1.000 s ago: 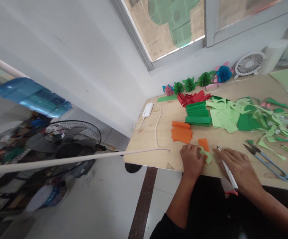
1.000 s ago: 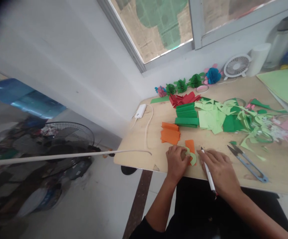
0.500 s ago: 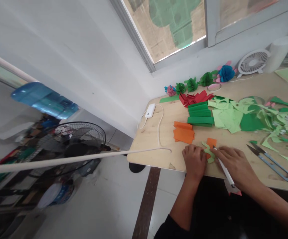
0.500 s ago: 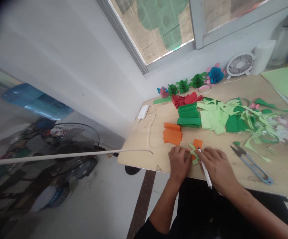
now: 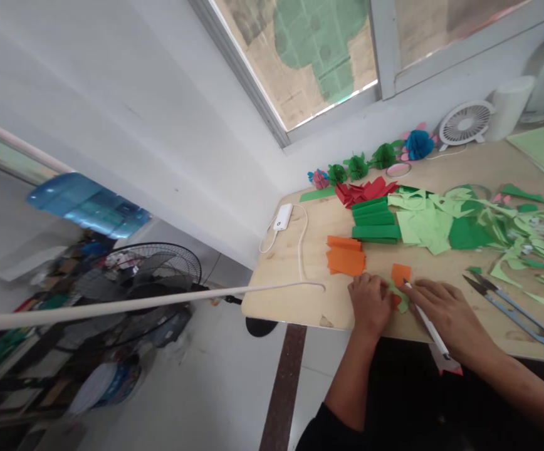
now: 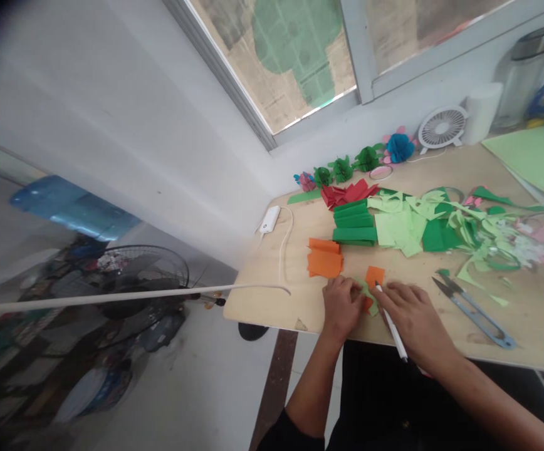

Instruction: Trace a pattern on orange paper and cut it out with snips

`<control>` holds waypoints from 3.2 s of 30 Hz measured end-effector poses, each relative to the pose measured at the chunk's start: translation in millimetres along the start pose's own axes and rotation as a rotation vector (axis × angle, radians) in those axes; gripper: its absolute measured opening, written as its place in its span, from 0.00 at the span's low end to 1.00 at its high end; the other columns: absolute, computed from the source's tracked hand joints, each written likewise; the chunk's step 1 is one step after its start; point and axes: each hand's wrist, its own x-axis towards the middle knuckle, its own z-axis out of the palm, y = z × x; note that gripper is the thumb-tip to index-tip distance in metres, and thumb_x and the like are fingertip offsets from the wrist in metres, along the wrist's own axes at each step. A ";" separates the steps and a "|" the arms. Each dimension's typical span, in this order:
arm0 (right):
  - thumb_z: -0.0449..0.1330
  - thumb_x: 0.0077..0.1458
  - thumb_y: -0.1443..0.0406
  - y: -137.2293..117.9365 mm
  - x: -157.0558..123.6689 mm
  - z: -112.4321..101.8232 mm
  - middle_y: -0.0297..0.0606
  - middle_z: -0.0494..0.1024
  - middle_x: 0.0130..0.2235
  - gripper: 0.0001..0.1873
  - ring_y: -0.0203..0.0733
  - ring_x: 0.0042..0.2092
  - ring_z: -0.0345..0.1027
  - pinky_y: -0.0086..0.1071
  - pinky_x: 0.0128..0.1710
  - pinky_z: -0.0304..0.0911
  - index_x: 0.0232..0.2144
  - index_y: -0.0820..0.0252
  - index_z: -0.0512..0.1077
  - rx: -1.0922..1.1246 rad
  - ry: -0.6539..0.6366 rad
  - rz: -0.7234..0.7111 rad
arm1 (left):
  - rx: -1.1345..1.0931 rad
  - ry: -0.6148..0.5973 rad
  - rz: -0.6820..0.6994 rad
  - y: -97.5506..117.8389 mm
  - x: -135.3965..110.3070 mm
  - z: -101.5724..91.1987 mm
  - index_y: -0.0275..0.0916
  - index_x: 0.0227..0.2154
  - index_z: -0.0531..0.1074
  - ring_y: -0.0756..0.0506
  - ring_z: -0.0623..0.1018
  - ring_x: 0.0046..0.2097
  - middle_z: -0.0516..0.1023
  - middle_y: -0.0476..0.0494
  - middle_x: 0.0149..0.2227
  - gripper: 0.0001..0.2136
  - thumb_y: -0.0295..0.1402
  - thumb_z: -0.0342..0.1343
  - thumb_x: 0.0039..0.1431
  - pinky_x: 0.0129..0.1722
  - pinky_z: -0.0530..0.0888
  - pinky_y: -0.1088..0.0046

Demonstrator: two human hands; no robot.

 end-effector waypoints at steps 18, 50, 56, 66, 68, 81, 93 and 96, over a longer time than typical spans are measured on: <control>0.54 0.62 0.69 -7.9 2.7 -2.7 0.41 0.81 0.53 0.28 0.49 0.56 0.70 0.44 0.54 0.59 0.64 0.54 0.66 -0.020 0.006 -0.003 | -0.033 0.026 -0.061 1.3 0.4 6.8 0.43 0.36 0.76 0.36 0.75 0.50 0.79 0.43 0.43 0.07 0.32 0.67 0.55 0.52 0.70 0.55; 0.54 0.64 0.66 -21.6 10.1 -22.1 0.44 0.80 0.50 0.25 0.50 0.56 0.67 0.46 0.57 0.57 0.63 0.59 0.67 -0.017 -0.013 0.079 | 0.082 -0.189 0.171 -4.5 36.9 -18.9 0.43 0.36 0.76 0.37 0.74 0.51 0.76 0.41 0.43 0.06 0.26 0.63 0.56 0.50 0.71 0.59; 0.53 0.65 0.66 -15.4 4.5 -24.0 0.43 0.82 0.49 0.21 0.50 0.55 0.69 0.46 0.55 0.57 0.58 0.58 0.71 -0.065 0.035 0.087 | 0.037 -0.114 0.136 -12.2 18.9 -15.8 0.42 0.34 0.75 0.37 0.75 0.49 0.77 0.41 0.42 0.05 0.25 0.62 0.56 0.49 0.71 0.58; 0.52 0.67 0.66 0.0 -4.0 -35.2 0.42 0.81 0.51 0.17 0.49 0.57 0.69 0.44 0.56 0.58 0.55 0.58 0.72 -0.213 0.005 0.050 | -0.449 0.109 0.132 -31.3 2.0 3.2 0.42 0.28 0.74 0.42 0.77 0.40 0.79 0.48 0.32 0.06 0.23 0.60 0.52 0.49 0.70 0.61; 0.55 0.66 0.66 -4.1 1.1 -31.6 0.42 0.82 0.50 0.17 0.48 0.56 0.70 0.44 0.56 0.58 0.55 0.59 0.72 -0.216 0.042 0.082 | -0.487 0.137 0.126 -35.2 0.9 5.1 0.42 0.28 0.75 0.42 0.77 0.40 0.79 0.47 0.31 0.04 0.26 0.59 0.54 0.46 0.71 0.63; 0.55 0.66 0.66 -9.6 7.2 -28.0 0.43 0.82 0.48 0.15 0.46 0.53 0.72 0.43 0.53 0.62 0.54 0.57 0.73 -0.125 0.014 0.114 | -0.727 0.197 0.029 -45.7 -0.6 12.7 0.41 0.30 0.76 0.44 0.80 0.36 0.80 0.45 0.31 0.07 0.38 0.60 0.58 0.40 0.76 0.68; 0.56 0.66 0.67 -15.3 11.1 -31.3 0.44 0.82 0.46 0.15 0.45 0.51 0.72 0.41 0.50 0.60 0.53 0.61 0.73 -0.176 0.037 0.121 | -0.846 0.187 0.020 -46.0 1.7 11.3 0.40 0.30 0.74 0.45 0.81 0.35 0.80 0.45 0.30 0.11 0.42 0.62 0.57 0.38 0.77 0.70; 0.56 0.66 0.67 -12.9 12.3 -28.7 0.42 0.82 0.43 0.13 0.45 0.49 0.72 0.40 0.50 0.59 0.50 0.60 0.74 -0.180 0.040 0.119 | -0.865 0.194 0.019 -45.4 2.4 12.1 0.40 0.29 0.74 0.45 0.81 0.35 0.80 0.45 0.30 0.11 0.42 0.63 0.57 0.38 0.77 0.71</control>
